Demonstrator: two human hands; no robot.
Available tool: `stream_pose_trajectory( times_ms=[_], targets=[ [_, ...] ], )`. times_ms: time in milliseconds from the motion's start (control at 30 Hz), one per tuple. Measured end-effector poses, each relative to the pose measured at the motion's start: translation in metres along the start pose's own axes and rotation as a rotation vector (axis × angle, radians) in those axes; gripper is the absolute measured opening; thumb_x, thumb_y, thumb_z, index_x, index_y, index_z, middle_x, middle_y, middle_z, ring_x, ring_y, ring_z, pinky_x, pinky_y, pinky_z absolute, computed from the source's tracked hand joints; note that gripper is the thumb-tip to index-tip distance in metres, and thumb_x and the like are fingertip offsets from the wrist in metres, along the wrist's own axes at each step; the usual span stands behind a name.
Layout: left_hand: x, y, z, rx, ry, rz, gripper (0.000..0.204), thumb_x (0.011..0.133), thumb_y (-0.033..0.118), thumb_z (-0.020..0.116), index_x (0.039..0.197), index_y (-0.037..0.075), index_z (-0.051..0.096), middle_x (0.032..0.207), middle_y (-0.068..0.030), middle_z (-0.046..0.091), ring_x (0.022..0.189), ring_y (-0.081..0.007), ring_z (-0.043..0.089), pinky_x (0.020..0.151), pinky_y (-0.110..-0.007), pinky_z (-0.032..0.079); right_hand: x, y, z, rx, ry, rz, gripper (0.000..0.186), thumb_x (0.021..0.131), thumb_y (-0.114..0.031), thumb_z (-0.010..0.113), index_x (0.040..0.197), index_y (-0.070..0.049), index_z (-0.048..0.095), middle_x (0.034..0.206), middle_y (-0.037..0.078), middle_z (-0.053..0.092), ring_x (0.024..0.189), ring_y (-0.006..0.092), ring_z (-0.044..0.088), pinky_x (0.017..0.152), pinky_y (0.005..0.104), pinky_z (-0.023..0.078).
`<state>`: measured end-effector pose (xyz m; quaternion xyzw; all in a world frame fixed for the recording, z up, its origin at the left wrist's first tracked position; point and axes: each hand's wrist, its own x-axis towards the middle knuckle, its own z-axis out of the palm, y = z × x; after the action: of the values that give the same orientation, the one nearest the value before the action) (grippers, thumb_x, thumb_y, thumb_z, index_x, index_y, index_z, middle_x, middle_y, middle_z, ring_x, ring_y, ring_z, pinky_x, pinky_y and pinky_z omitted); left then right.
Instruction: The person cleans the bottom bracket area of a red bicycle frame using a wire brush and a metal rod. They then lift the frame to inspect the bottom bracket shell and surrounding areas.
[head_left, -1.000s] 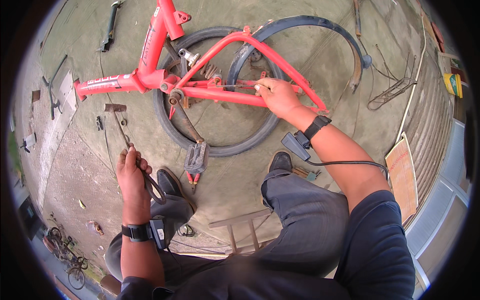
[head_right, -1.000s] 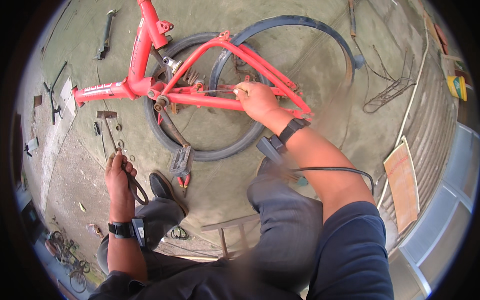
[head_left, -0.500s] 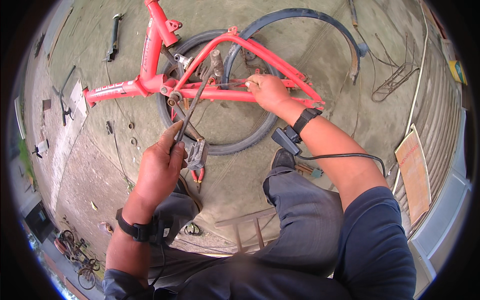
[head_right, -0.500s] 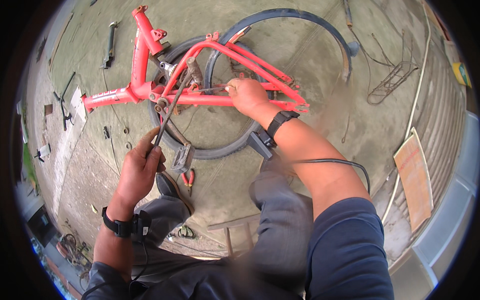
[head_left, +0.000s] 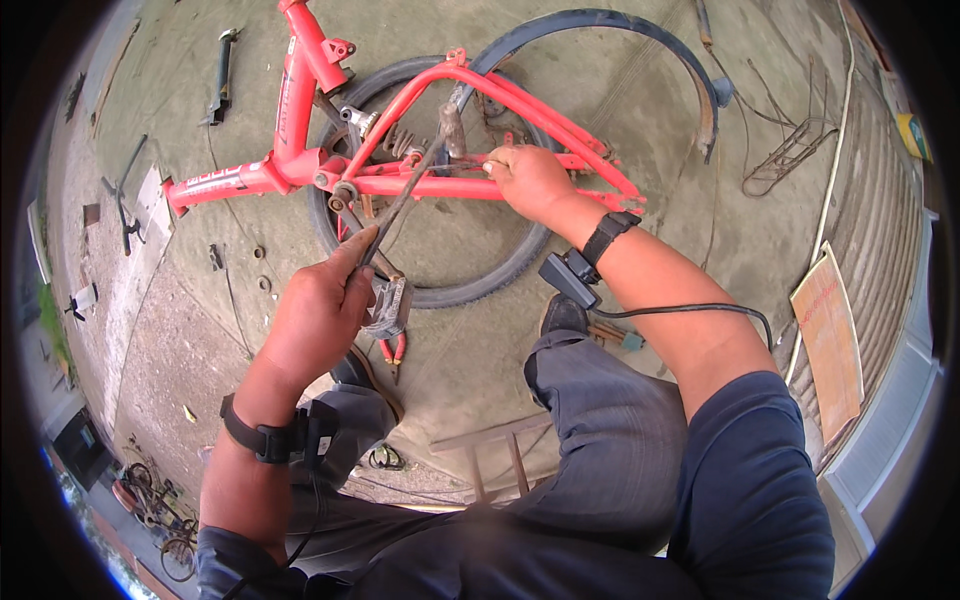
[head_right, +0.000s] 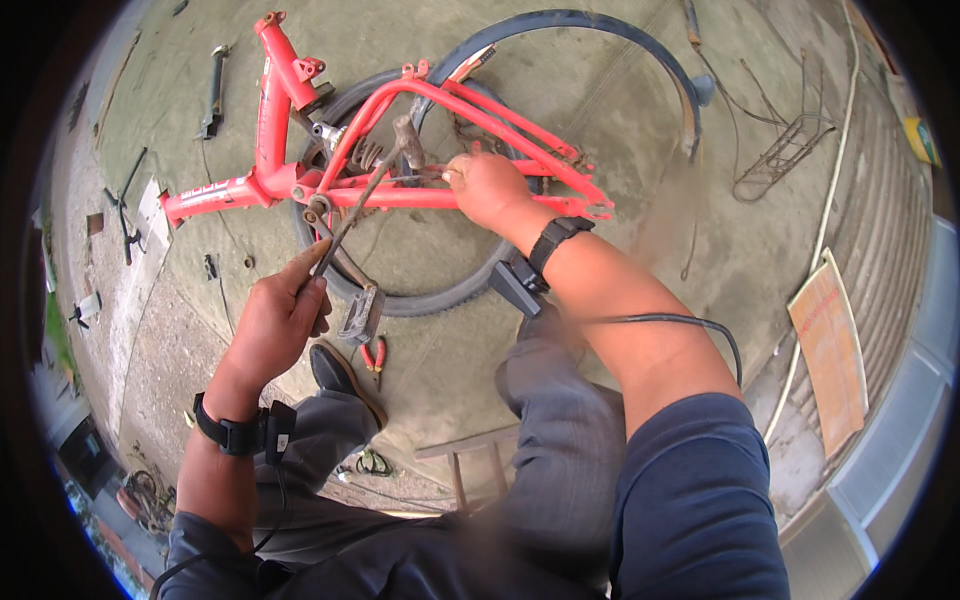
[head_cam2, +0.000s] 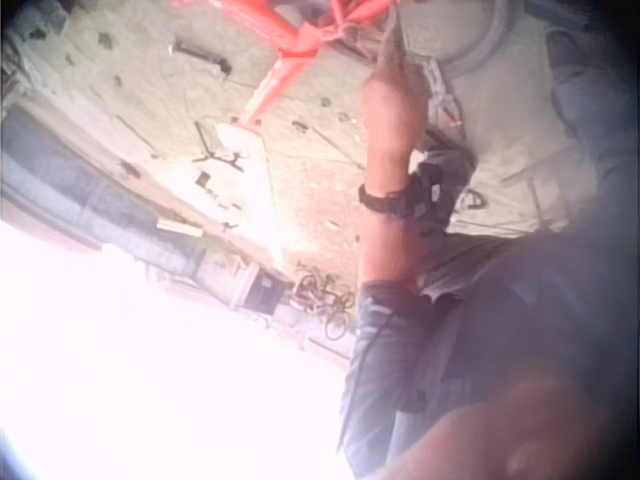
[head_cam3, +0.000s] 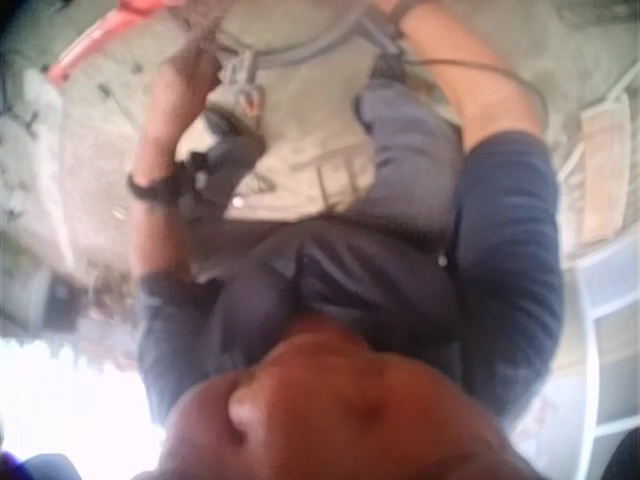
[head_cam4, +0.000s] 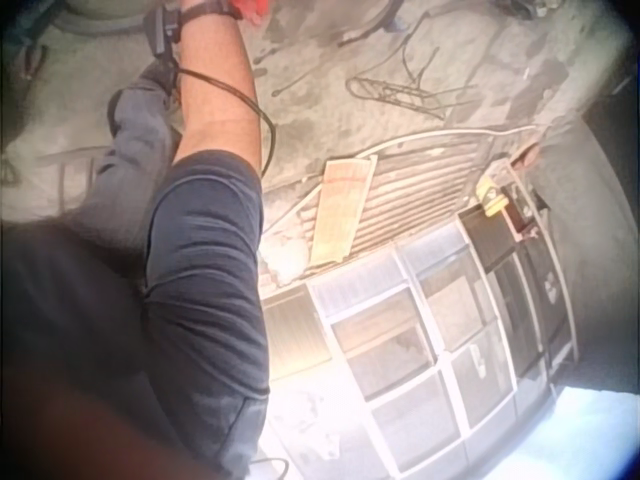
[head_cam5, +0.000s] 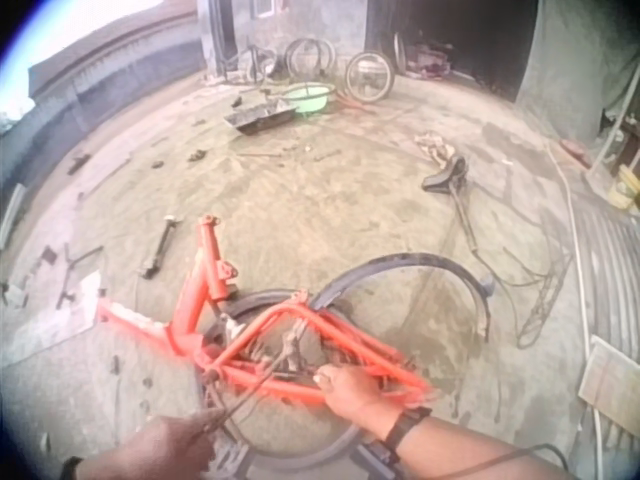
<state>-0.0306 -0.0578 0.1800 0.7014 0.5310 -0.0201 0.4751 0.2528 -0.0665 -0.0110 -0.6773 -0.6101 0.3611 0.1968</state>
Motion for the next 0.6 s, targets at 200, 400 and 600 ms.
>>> stream_pose_trajectory(
  times_ms=[200,400,600],
  targets=[
    [-0.001,-0.001,-0.003,-0.176,0.072,-0.039,0.044,0.104,0.007,0.054,0.148,0.002,0.054,0.070,-0.0042,0.061,0.062,-0.0109,0.060,0.062,-0.030,0.052,-0.004,0.002,0.004,0.007,0.005,-0.073,0.022,0.098,-0.025,0.064,0.104,-0.006,0.074,0.101,0.017,0.073,0.098,0.0377,0.069,0.085,0.0464,0.054],
    [-0.010,-0.007,-0.005,-0.267,0.114,-0.138,0.045,0.105,0.007,0.053,0.150,0.002,0.052,0.074,-0.0022,0.061,0.062,-0.0085,0.059,0.059,-0.027,0.051,-0.008,-0.007,0.008,-0.043,0.021,-0.130,0.016,0.094,-0.021,0.068,0.098,-0.007,0.074,0.098,0.014,0.069,0.094,0.0362,0.068,0.083,0.0468,0.054],
    [-0.029,-0.028,0.000,-0.260,0.140,-0.206,0.044,0.107,0.006,0.051,0.150,-0.001,0.049,0.076,-0.0018,0.061,0.063,-0.0081,0.058,0.059,-0.026,0.050,-0.008,-0.013,0.012,-0.199,0.114,-0.238,0.013,0.092,-0.021,0.070,0.096,-0.009,0.073,0.097,0.011,0.069,0.094,0.0346,0.068,0.086,0.0472,0.054]
  ],
)
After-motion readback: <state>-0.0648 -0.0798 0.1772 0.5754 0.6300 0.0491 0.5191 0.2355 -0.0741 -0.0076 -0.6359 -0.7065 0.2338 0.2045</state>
